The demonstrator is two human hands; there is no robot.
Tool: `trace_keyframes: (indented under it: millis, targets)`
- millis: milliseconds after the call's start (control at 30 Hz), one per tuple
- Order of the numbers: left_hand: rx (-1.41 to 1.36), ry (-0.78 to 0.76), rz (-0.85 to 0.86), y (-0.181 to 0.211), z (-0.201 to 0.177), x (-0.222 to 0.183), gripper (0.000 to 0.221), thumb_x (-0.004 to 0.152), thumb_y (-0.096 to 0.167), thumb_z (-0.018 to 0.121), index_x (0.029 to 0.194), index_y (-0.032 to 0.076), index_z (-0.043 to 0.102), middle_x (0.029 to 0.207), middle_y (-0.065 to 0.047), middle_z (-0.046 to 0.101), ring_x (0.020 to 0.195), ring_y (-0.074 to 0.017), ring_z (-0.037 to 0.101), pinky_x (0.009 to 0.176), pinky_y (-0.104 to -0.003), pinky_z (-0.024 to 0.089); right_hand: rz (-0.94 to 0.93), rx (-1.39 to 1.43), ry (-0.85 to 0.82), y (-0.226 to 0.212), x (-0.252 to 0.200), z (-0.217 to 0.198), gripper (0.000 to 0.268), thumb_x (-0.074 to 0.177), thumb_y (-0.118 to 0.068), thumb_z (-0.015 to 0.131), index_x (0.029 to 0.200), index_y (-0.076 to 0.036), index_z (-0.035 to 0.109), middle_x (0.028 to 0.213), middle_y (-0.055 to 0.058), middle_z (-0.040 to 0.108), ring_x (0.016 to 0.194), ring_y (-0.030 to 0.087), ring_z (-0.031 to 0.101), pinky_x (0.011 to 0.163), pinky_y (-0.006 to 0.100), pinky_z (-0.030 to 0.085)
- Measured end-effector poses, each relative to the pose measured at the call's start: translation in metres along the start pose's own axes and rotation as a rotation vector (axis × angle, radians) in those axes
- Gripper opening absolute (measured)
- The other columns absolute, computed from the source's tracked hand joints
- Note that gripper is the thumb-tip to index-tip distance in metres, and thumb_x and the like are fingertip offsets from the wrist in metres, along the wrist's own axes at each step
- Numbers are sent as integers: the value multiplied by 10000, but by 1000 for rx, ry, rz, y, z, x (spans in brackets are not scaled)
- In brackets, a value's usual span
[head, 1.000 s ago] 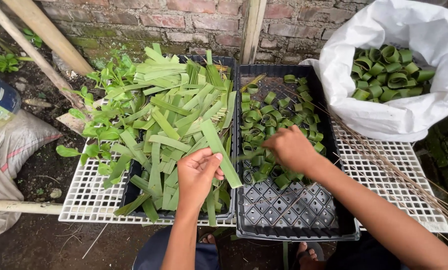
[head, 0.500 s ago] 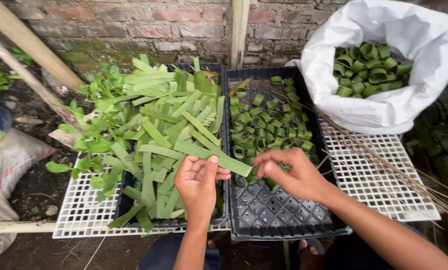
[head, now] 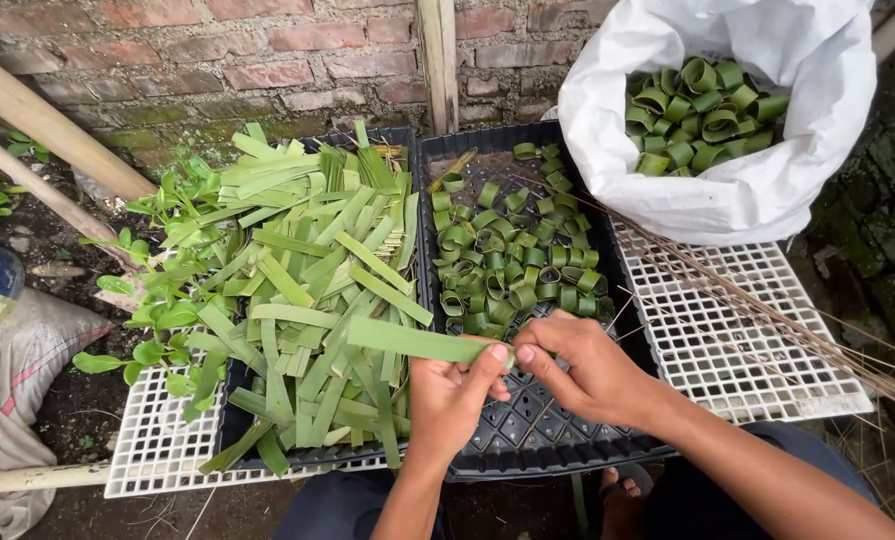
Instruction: Manually assembling small circular containers by folding leaf strips and securing them with thin wooden skewers.
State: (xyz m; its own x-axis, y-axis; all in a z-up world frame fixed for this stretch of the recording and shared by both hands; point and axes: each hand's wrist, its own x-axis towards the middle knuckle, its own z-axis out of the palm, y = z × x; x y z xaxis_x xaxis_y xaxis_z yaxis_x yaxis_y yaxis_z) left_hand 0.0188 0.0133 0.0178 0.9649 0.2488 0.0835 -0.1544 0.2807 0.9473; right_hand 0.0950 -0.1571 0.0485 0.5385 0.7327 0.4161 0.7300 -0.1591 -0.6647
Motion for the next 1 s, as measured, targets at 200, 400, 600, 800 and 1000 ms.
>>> trace_keyframes:
  millis: [200,400,600,800,1000]
  targets:
    - [-37,13,140,-5,10,-13,187,944,136,704,904,-45,734,677,-103,690,549,-142,651,484,-307,641,-62,28,157,1,-4,13,349,1039,-229,449,754,-100,603,606,-11,538,518,158,400,559,331,362]
    - [-112,105,190,-17,22,-19,186,954,117,666,884,-51,702,793,-162,711,483,-177,609,424,-330,612,-83,247,337,-19,-1,30,317,973,-106,480,665,-106,553,523,-32,609,432,80,528,528,258,466]
    - [-195,197,185,-27,29,-25,182,940,84,672,849,-72,689,665,-147,641,470,-204,567,375,-334,540,-131,213,343,-25,-3,29,339,968,-90,481,657,-126,611,521,-76,616,430,55,514,519,250,448]
    - [-221,368,249,-5,-3,0,162,967,110,671,894,-31,702,738,-109,662,528,-120,555,363,-283,499,-278,159,217,-8,-25,63,182,729,33,524,599,-92,547,491,-8,449,407,153,394,482,297,345]
    - [-17,204,280,-6,9,-16,206,963,149,656,879,-29,718,596,-77,588,447,-142,547,383,-282,531,-33,217,211,-1,-5,20,255,1000,-253,560,897,-53,679,615,-15,579,501,114,513,463,279,417]
